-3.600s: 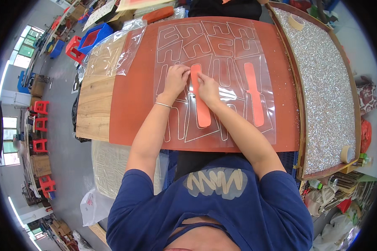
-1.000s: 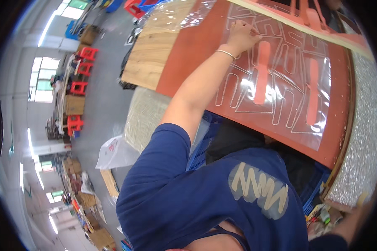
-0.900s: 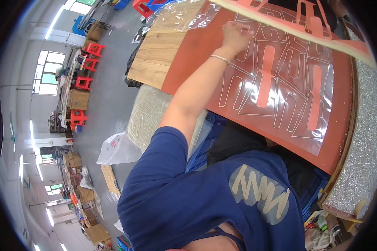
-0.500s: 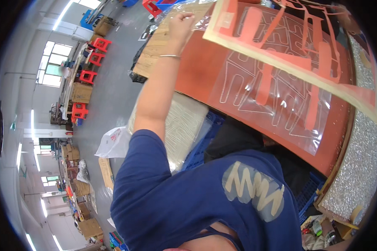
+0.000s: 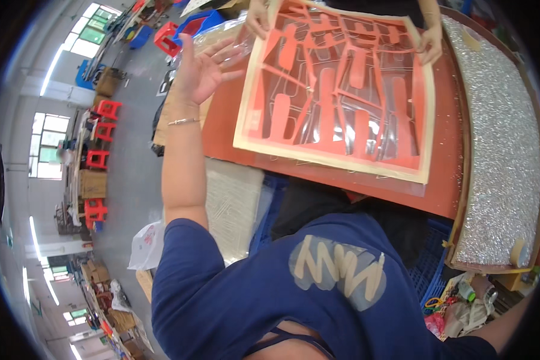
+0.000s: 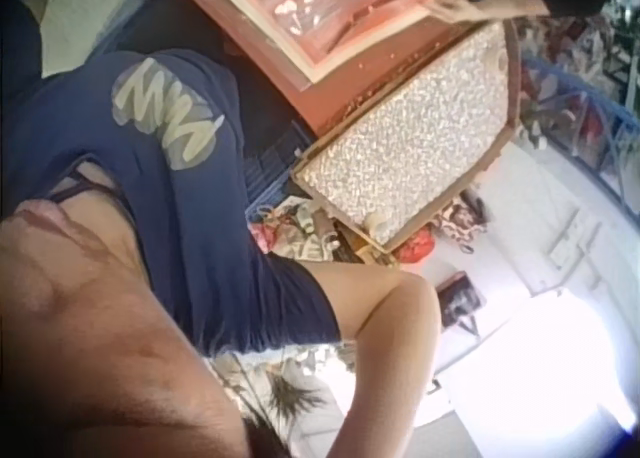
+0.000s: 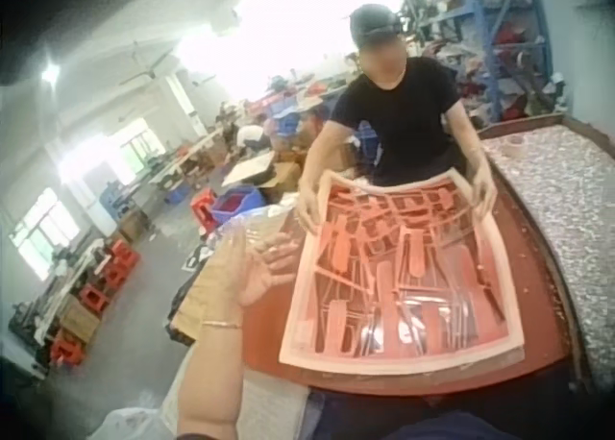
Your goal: Placing stencils on adhesive sheets and applying glitter to create shoe components.
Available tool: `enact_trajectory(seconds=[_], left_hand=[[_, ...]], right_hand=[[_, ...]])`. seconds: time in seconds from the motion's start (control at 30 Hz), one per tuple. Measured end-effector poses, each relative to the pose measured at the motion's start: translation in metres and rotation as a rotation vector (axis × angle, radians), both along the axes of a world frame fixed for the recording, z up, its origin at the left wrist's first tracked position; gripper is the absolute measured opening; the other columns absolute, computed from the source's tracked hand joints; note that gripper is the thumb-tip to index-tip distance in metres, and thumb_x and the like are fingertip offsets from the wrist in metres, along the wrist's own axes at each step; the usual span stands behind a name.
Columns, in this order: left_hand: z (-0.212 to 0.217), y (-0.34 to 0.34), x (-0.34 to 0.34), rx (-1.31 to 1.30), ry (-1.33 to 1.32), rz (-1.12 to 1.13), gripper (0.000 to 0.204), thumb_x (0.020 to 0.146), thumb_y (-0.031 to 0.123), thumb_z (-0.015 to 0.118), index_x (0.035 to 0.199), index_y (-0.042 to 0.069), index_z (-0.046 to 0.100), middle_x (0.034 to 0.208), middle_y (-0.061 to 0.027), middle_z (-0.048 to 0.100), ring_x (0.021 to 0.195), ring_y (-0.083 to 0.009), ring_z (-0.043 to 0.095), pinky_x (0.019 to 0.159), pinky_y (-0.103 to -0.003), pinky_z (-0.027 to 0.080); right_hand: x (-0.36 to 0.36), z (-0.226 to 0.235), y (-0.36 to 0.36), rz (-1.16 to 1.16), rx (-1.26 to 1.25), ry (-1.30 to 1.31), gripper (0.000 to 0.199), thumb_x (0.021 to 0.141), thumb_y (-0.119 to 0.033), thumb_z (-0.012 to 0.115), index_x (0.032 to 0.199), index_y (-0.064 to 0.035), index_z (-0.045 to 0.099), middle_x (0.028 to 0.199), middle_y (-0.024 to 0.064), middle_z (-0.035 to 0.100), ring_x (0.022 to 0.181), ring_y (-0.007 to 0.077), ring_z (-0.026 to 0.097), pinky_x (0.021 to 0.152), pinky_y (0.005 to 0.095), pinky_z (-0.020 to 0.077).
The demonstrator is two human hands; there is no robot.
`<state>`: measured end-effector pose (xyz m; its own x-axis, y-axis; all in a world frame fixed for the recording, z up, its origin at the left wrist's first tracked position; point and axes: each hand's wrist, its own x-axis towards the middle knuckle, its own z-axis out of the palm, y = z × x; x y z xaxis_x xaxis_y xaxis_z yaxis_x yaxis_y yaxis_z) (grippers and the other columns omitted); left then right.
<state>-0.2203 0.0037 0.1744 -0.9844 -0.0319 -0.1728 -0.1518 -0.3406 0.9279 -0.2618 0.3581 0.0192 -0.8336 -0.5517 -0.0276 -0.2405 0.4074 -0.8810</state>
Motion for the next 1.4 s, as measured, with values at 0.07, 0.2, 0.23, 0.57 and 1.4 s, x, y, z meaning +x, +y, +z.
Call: enact_trajectory(seconds=[0.07, 0.2, 0.23, 0.57, 1.4], left_hand=[[-0.010, 0.012, -0.007, -0.468, 0.028, 0.051, 0.085, 0.083, 0.072, 0.042, 0.128, 0.000, 0.049, 0.126, -0.0179, 0.054, 0.118, -0.0310, 0.050, 0.099, -0.051, 0.036], [-0.030, 0.035, -0.008, -0.752, 0.033, 0.071, 0.085, 0.083, 0.053, 0.063, 0.134, -0.010, 0.037, 0.130, -0.0219, 0.049, 0.124, -0.0254, 0.044, 0.103, -0.037, 0.033], [-0.031, 0.039, -0.008, -0.696, 0.023, -0.013, 0.089, 0.083, 0.053, 0.063, 0.136, -0.011, 0.032, 0.133, -0.0232, 0.046, 0.127, -0.0265, 0.041, 0.105, -0.038, 0.031], [-0.090, 0.023, -0.041, -0.626, -0.251, 0.132, 0.088, 0.084, 0.049, 0.062, 0.140, -0.008, 0.024, 0.141, -0.0244, 0.036, 0.129, -0.0330, 0.039, 0.101, -0.039, 0.039], [-0.119, 0.026, 0.039, 0.034, -0.158, -0.306, 0.041, 0.088, 0.013, 0.059, 0.122, -0.006, 0.047, 0.102, -0.0183, 0.063, 0.082, -0.0255, 0.067, 0.070, -0.037, 0.057]], right_hand=[[0.000, 0.002, 0.009, -0.034, 0.018, 0.018, 0.054, 0.092, -0.041, 0.047, 0.123, 0.0030, 0.045, 0.120, 0.0210, 0.045, 0.109, 0.0305, 0.044, 0.090, 0.0376, 0.0369], [-0.003, 0.004, 0.022, -0.099, 0.054, 0.056, 0.057, 0.092, -0.043, 0.047, 0.126, 0.0034, 0.043, 0.123, 0.0219, 0.042, 0.113, 0.0308, 0.042, 0.093, 0.0379, 0.0350], [-0.004, 0.003, 0.026, -0.114, 0.066, 0.065, 0.058, 0.092, -0.043, 0.047, 0.126, 0.0035, 0.043, 0.124, 0.0221, 0.042, 0.114, 0.0309, 0.041, 0.093, 0.0380, 0.0345], [-0.015, 0.008, 0.032, -0.217, 0.122, 0.163, 0.065, 0.092, -0.047, 0.046, 0.132, 0.0044, 0.038, 0.133, 0.0243, 0.036, 0.123, 0.0318, 0.036, 0.100, 0.0386, 0.0299], [-0.021, 0.010, 0.155, -0.402, 0.197, -0.278, 0.042, 0.080, -0.018, 0.070, 0.115, 0.0016, 0.056, 0.102, 0.0123, 0.064, 0.088, 0.0189, 0.063, 0.081, 0.0325, 0.0503]])
